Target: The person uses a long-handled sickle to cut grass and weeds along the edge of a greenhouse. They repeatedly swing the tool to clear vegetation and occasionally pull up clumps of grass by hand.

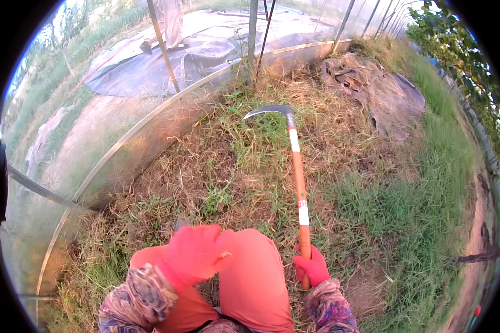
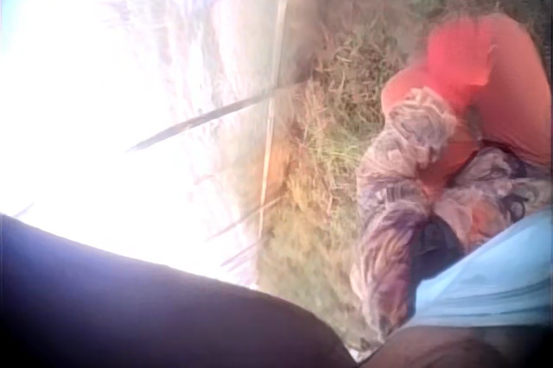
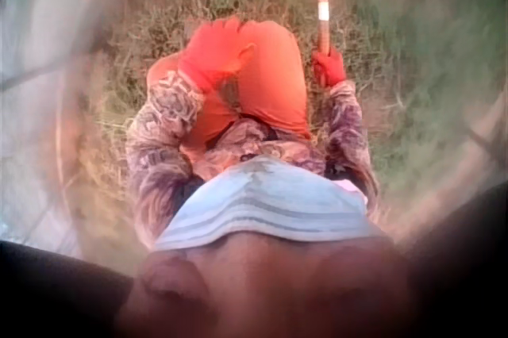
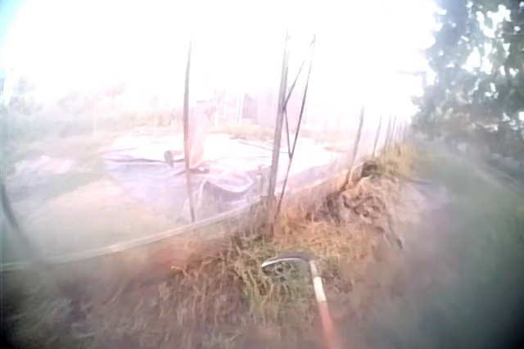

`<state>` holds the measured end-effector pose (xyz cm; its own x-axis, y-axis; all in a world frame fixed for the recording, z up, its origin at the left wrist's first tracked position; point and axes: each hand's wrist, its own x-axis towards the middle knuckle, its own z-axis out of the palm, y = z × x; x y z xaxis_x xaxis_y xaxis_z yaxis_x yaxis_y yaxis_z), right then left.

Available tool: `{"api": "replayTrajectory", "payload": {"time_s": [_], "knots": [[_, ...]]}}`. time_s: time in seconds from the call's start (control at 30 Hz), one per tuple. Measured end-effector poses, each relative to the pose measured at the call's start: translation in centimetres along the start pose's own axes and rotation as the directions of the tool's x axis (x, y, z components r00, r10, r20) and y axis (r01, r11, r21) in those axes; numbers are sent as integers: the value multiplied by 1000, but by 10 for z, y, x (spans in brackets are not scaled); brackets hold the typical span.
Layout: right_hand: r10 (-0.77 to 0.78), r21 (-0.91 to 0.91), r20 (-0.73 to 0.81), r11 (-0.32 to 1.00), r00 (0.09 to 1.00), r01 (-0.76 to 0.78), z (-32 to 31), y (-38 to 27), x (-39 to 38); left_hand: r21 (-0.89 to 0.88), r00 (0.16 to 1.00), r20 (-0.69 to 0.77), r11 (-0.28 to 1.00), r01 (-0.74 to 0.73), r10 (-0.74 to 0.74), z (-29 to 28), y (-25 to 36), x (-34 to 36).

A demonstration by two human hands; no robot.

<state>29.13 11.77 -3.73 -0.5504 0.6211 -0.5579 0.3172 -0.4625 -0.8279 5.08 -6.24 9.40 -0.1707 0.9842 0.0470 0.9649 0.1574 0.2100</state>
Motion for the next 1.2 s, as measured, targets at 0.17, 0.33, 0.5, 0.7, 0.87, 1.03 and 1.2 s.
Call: {"api": "replayTrajectory", "payload": {"time_s": [0.17,0.33,0.5,0.7,0.87,1.03,1.2], "knots": [[-121,-229,59,965,991,131,67,-54,115,-81,945,317,995,-58,81,20,11,-17],[-347,-616,13,736,938,281,100,-55,206,-284,996,91,958,33,-7,29,6,-11],[-289,-742,-39,650,957,166,119,-39,226,-175,999,34,984,-34,41,20,3,-20],[-113,-485,-56,872,992,72,82,-23,137,-106,974,219,994,-42,64,17,-2,-22],[-7,-369,-41,929,999,-8,41,-17,51,-129,983,175,991,-29,51,11,0,-28],[-49,-295,-38,955,998,35,68,-31,59,-206,999,21,977,52,-49,12,2,-39],[-213,-321,20,924,977,208,111,-60,159,-121,999,-29,992,39,-43,8,1,-43]]}}
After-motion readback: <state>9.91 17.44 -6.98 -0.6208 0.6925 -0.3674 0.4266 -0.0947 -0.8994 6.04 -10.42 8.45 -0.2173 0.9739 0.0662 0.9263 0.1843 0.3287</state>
